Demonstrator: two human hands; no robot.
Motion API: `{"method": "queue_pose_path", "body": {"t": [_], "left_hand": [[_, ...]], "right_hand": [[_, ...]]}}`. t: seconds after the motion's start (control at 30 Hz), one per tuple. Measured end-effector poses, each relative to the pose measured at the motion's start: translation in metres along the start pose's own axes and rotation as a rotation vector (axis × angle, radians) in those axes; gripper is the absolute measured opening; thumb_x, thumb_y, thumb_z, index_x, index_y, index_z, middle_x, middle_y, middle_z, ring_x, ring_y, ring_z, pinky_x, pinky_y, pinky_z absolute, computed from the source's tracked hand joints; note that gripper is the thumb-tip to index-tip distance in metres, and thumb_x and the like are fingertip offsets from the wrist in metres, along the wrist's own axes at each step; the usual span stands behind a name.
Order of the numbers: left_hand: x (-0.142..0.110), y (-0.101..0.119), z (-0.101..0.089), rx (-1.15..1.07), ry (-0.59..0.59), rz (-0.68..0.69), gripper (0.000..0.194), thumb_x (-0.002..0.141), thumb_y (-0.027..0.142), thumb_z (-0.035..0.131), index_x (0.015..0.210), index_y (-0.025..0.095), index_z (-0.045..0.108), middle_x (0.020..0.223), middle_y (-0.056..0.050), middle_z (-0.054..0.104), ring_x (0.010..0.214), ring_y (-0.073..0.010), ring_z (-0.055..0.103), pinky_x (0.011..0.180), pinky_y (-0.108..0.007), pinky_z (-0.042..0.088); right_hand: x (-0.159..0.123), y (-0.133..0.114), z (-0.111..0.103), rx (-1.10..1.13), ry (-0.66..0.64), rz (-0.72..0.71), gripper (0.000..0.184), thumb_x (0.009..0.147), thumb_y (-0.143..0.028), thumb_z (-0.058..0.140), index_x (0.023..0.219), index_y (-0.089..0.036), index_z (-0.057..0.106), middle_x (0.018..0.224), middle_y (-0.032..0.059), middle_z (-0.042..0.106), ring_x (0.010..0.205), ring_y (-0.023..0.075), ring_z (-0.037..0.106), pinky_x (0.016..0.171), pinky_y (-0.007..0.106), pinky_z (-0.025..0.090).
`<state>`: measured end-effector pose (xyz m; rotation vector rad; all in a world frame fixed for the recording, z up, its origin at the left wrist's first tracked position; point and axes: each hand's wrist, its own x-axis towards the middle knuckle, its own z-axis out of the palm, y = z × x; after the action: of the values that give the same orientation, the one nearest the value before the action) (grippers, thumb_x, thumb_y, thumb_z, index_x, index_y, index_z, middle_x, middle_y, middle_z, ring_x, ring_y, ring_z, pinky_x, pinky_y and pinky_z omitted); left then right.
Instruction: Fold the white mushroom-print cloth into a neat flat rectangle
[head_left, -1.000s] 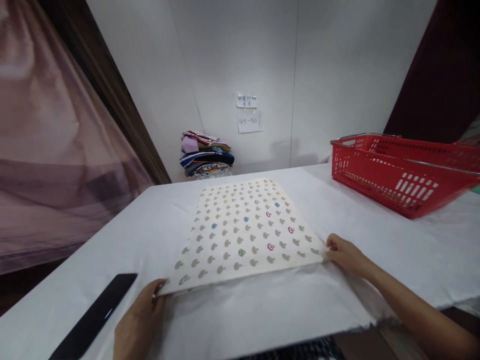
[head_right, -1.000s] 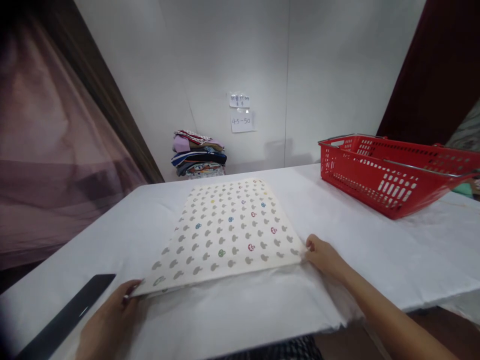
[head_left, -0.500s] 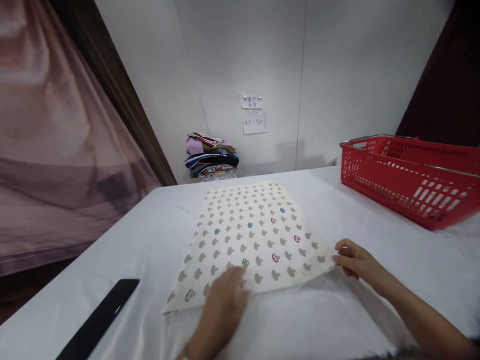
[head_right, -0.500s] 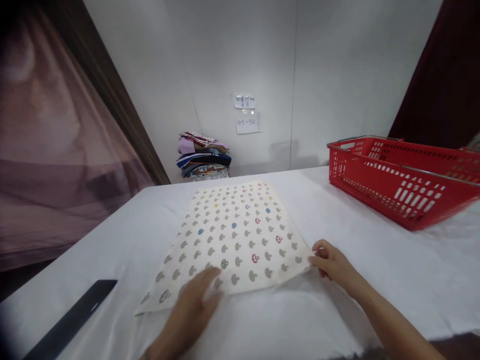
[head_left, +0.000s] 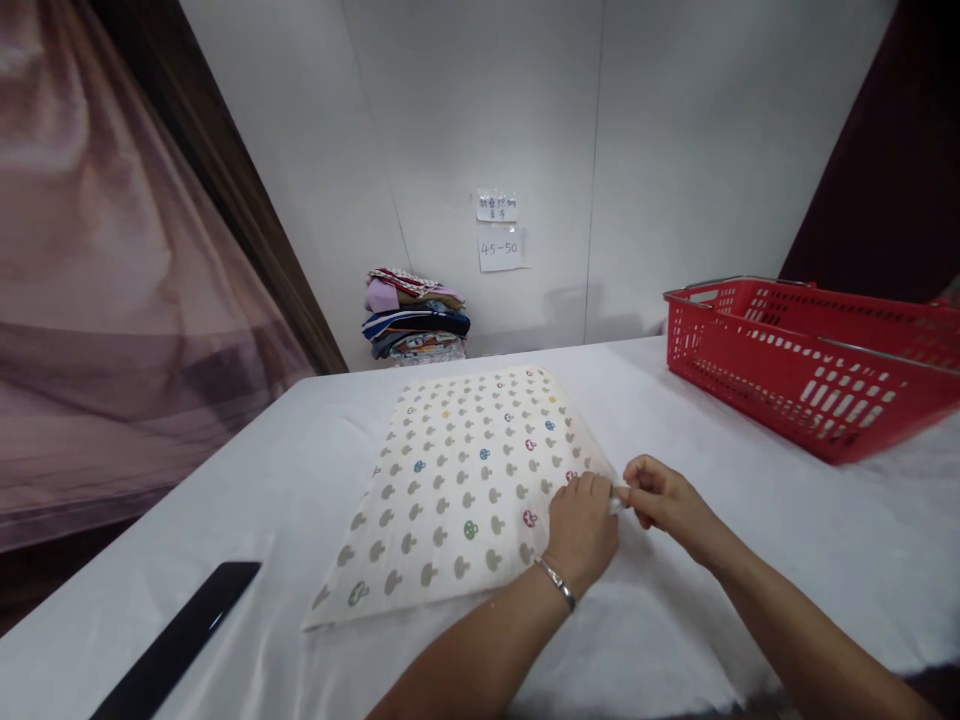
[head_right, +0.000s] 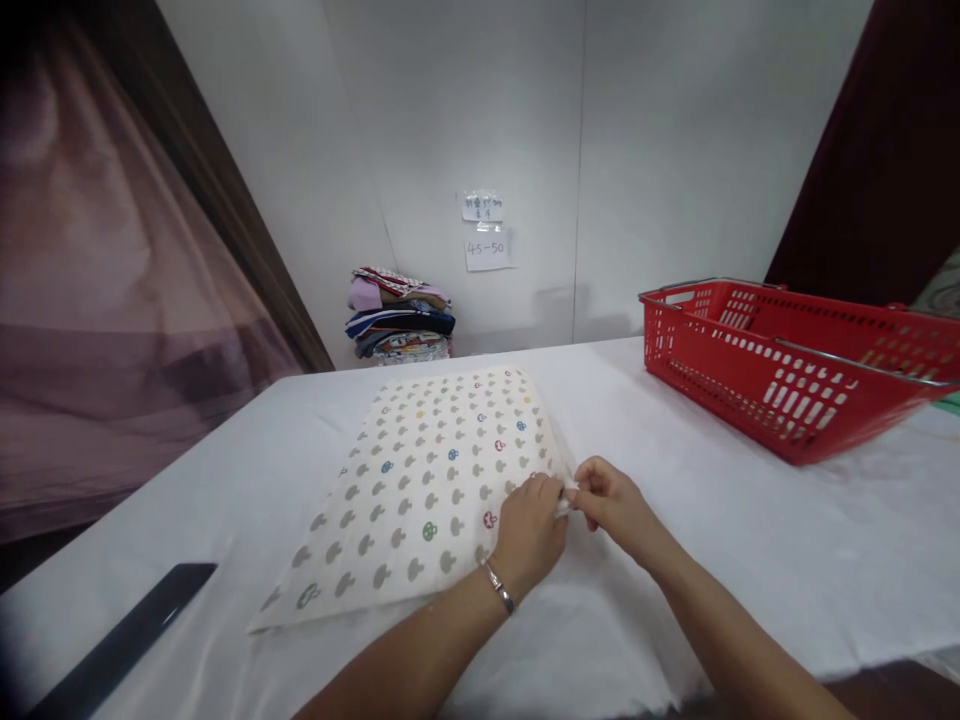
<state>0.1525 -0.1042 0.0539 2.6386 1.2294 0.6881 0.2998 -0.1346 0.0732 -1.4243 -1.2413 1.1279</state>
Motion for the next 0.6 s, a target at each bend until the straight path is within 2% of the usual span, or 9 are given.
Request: {"method": "queue_pose_path", "body": {"t": [0.1, 0.2, 0.37, 0.43, 0.6], "left_hand": [[-0.002, 0.000, -0.019, -0.006, -0.021, 0.025, 0.013, 0.082, 0.012, 0.046, 0.092, 0.019, 0.051, 0.088, -0.006, 0.057, 0.086, -0.0196, 0.055, 0.073, -0.033, 0.045], [-0.007, 0.001, -0.040, -0.012, -0.026, 0.038, 0.020, 0.076, 0.009, 0.047, 0.093, 0.020, 0.050, 0.089, -0.005, 0.057, 0.086, -0.0195, 0.055, 0.070, -0.032, 0.045], [-0.030, 0.003, -0.077, -0.124, -0.052, 0.115, 0.020, 0.071, 0.006, 0.045, 0.085, 0.020, 0.045, 0.086, -0.003, 0.057, 0.079, -0.0168, 0.054, 0.063, -0.028, 0.041], [-0.043, 0.002, -0.095, -0.187, -0.058, 0.154, 0.018, 0.071, 0.006, 0.045, 0.081, 0.021, 0.042, 0.082, -0.001, 0.056, 0.075, -0.0153, 0.052, 0.061, -0.027, 0.039], [-0.070, -0.008, -0.147, -0.364, -0.062, 0.265, 0.016, 0.075, 0.009, 0.047, 0.075, 0.021, 0.038, 0.070, 0.001, 0.051, 0.064, -0.0117, 0.048, 0.055, -0.023, 0.036]], "right_hand": [[0.006, 0.003, -0.006, 0.011, -0.075, 0.026, 0.037, 0.076, -0.056, 0.058, 0.090, -0.023, 0.049, 0.066, -0.0020, 0.057, 0.050, 0.0106, 0.049, 0.044, 0.022, 0.032], [0.027, 0.015, -0.011, 0.177, -0.099, 0.121, 0.043, 0.082, -0.061, 0.050, 0.103, -0.023, 0.051, 0.076, 0.0014, 0.061, 0.058, 0.0133, 0.057, 0.047, 0.023, 0.037], [0.081, 0.029, 0.001, 0.456, -0.266, 0.313, 0.048, 0.087, -0.060, 0.042, 0.112, -0.020, 0.052, 0.096, 0.0090, 0.066, 0.078, 0.0191, 0.064, 0.067, 0.031, 0.050], [0.104, 0.028, 0.011, 0.519, -0.285, 0.343, 0.047, 0.089, -0.059, 0.040, 0.109, -0.018, 0.055, 0.094, 0.0094, 0.066, 0.078, 0.0192, 0.063, 0.070, 0.031, 0.051], [0.161, 0.031, 0.025, 0.584, -0.197, 0.400, 0.044, 0.091, -0.057, 0.036, 0.093, -0.017, 0.056, 0.070, 0.0033, 0.059, 0.058, 0.0138, 0.056, 0.061, 0.026, 0.050]]}}
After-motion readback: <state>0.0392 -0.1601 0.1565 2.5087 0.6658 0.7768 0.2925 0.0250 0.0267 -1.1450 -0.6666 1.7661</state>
